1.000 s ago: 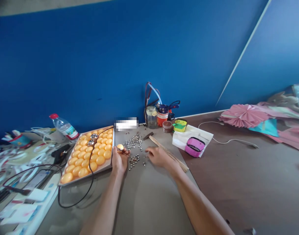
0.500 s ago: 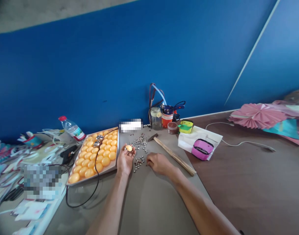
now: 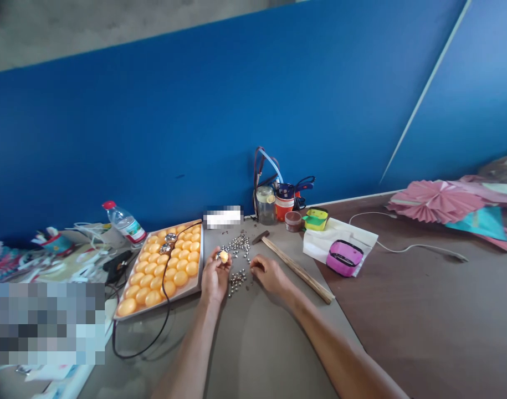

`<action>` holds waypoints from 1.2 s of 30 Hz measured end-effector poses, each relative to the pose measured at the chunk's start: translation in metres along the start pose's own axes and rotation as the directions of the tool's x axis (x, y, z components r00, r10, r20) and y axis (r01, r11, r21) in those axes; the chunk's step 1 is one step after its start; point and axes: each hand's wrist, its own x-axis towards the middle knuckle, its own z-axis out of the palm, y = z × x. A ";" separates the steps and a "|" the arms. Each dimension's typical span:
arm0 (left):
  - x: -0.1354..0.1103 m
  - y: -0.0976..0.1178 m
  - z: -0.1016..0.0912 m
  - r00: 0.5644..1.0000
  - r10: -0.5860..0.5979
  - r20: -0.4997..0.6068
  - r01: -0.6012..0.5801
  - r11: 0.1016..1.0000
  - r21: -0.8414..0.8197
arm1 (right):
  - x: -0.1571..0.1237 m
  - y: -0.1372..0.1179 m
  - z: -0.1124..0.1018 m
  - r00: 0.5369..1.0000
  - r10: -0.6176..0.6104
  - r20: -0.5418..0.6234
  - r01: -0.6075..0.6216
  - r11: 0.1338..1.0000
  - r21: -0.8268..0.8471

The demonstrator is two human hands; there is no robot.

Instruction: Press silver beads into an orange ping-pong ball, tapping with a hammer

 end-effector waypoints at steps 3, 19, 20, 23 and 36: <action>-0.001 0.002 0.000 1.000 -0.023 0.004 0.023 0.998 -0.062 | 0.003 0.002 -0.001 0.999 0.021 -0.033 -0.018 0.997 0.073; -0.007 0.014 -0.003 0.921 -0.169 0.352 0.268 0.930 -0.253 | 0.006 0.010 0.003 0.986 0.163 0.027 -0.162 0.929 0.333; -0.007 0.015 -0.003 0.913 -0.176 0.368 0.280 0.926 -0.254 | 0.007 0.009 0.003 0.985 0.171 0.015 -0.165 0.919 0.357; -0.008 0.016 -0.003 0.892 -0.185 0.412 0.310 0.915 -0.259 | 0.008 0.007 0.003 0.979 0.202 -0.014 -0.179 0.895 0.408; -0.011 0.018 0.000 0.870 -0.191 0.455 0.347 0.892 -0.289 | 0.018 0.000 0.004 0.966 0.250 -0.070 -0.177 0.831 0.528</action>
